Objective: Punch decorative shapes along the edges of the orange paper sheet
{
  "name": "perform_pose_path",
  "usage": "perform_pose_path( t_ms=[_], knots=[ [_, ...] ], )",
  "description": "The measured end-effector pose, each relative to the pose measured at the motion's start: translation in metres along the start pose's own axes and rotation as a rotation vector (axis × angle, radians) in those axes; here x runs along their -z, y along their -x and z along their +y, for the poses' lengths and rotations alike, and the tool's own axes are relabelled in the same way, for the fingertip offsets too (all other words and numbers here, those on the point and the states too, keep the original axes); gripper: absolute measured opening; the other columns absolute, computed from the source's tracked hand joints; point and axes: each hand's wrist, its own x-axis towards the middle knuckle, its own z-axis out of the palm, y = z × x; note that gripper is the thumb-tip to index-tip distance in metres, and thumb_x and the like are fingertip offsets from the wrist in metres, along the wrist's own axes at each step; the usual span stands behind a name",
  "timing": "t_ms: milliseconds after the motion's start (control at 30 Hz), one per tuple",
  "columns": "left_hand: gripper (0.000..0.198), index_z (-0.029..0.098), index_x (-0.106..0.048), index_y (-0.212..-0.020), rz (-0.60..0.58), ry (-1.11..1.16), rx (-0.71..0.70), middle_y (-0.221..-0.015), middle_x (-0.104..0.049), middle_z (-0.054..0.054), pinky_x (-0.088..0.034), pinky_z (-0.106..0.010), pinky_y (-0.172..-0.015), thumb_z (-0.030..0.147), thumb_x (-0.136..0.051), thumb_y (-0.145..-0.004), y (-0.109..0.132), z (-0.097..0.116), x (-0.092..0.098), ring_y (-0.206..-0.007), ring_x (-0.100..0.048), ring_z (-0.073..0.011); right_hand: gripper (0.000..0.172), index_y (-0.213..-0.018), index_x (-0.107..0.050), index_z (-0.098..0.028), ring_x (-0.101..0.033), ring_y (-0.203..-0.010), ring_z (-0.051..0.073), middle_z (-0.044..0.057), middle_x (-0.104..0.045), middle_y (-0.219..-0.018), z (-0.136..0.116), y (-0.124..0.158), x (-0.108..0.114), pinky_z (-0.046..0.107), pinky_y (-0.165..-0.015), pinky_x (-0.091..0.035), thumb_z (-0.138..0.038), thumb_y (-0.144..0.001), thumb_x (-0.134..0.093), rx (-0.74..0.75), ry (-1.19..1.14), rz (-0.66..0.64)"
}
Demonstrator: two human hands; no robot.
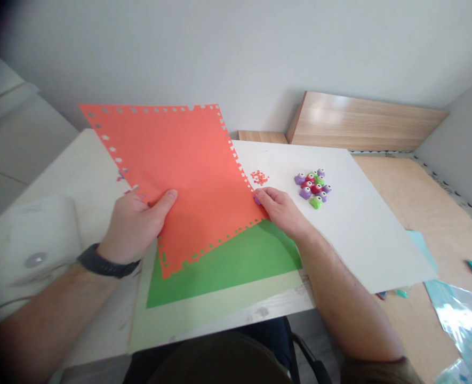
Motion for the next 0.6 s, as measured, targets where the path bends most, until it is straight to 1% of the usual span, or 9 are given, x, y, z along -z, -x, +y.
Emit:
perform_pose_path(
  t_ms=[133, 267, 400, 467, 533, 600],
  knots=[
    [0.032, 0.025, -0.076, -0.116, 0.002, 0.002, 0.014, -0.128, -0.078, -0.005, -0.05, -0.046, -0.115, 0.047, -0.071, -0.092, 0.0001, 0.0007, 0.0002, -0.123, -0.07, -0.0321, 0.054, -0.079, -0.06, -0.022, -0.034, -0.059, 0.014, -0.003, -0.045, -0.067, -0.0003, 0.0008, 0.0002, 0.032, -0.055, -0.023, -0.073, -0.096, -0.056, -0.018, 0.003, -0.014],
    [0.033, 0.026, -0.076, -0.118, -0.005, 0.013, 0.011, -0.13, -0.077, -0.005, -0.048, -0.046, -0.118, 0.047, -0.07, -0.093, 0.0001, 0.0004, 0.0006, -0.125, -0.069, -0.0313, 0.055, -0.079, -0.062, -0.022, -0.035, -0.06, 0.014, -0.003, -0.048, -0.067, -0.0005, 0.0017, -0.0008, 0.032, -0.056, -0.024, -0.074, -0.095, -0.057, -0.023, 0.003, -0.018],
    [0.033, 0.027, -0.076, -0.119, -0.002, 0.037, 0.015, -0.13, -0.077, -0.004, -0.048, -0.047, -0.118, 0.045, -0.072, -0.092, 0.0003, -0.0009, 0.0006, -0.126, -0.069, -0.0322, 0.05, -0.093, -0.073, -0.021, -0.044, -0.066, 0.015, -0.001, -0.06, -0.077, -0.0005, 0.0018, -0.0019, 0.031, -0.061, -0.031, -0.07, -0.096, -0.059, -0.021, -0.009, -0.076],
    [0.034, 0.026, -0.076, -0.119, 0.004, 0.026, 0.011, -0.13, -0.077, -0.004, -0.049, -0.049, -0.118, 0.045, -0.071, -0.092, 0.0005, -0.0015, 0.0005, -0.126, -0.069, -0.0337, 0.049, -0.099, -0.076, -0.022, -0.048, -0.071, 0.016, 0.001, -0.064, -0.083, 0.0003, 0.0016, -0.0019, 0.03, -0.064, -0.036, -0.068, -0.095, -0.061, -0.022, -0.012, -0.098],
    [0.034, 0.025, -0.077, -0.118, 0.01, 0.001, 0.012, -0.128, -0.078, -0.005, -0.051, -0.05, -0.116, 0.047, -0.07, -0.092, 0.0007, -0.0018, 0.0006, -0.123, -0.07, -0.0342, 0.049, -0.1, -0.077, -0.021, -0.05, -0.072, 0.016, 0.001, -0.066, -0.084, 0.0013, 0.0011, -0.0015, 0.03, -0.066, -0.038, -0.068, -0.094, -0.064, -0.019, -0.004, -0.09],
    [0.034, 0.025, -0.077, -0.117, 0.012, -0.024, 0.014, -0.126, -0.079, -0.005, -0.052, -0.049, -0.115, 0.048, -0.069, -0.093, 0.0007, -0.0015, 0.0007, -0.121, -0.072, -0.0329, 0.05, -0.102, -0.076, -0.02, -0.049, -0.072, 0.015, 0.001, -0.065, -0.084, 0.0023, 0.0005, -0.0007, 0.03, -0.066, -0.038, -0.068, -0.093, -0.064, -0.014, 0.004, -0.073]
  ],
)
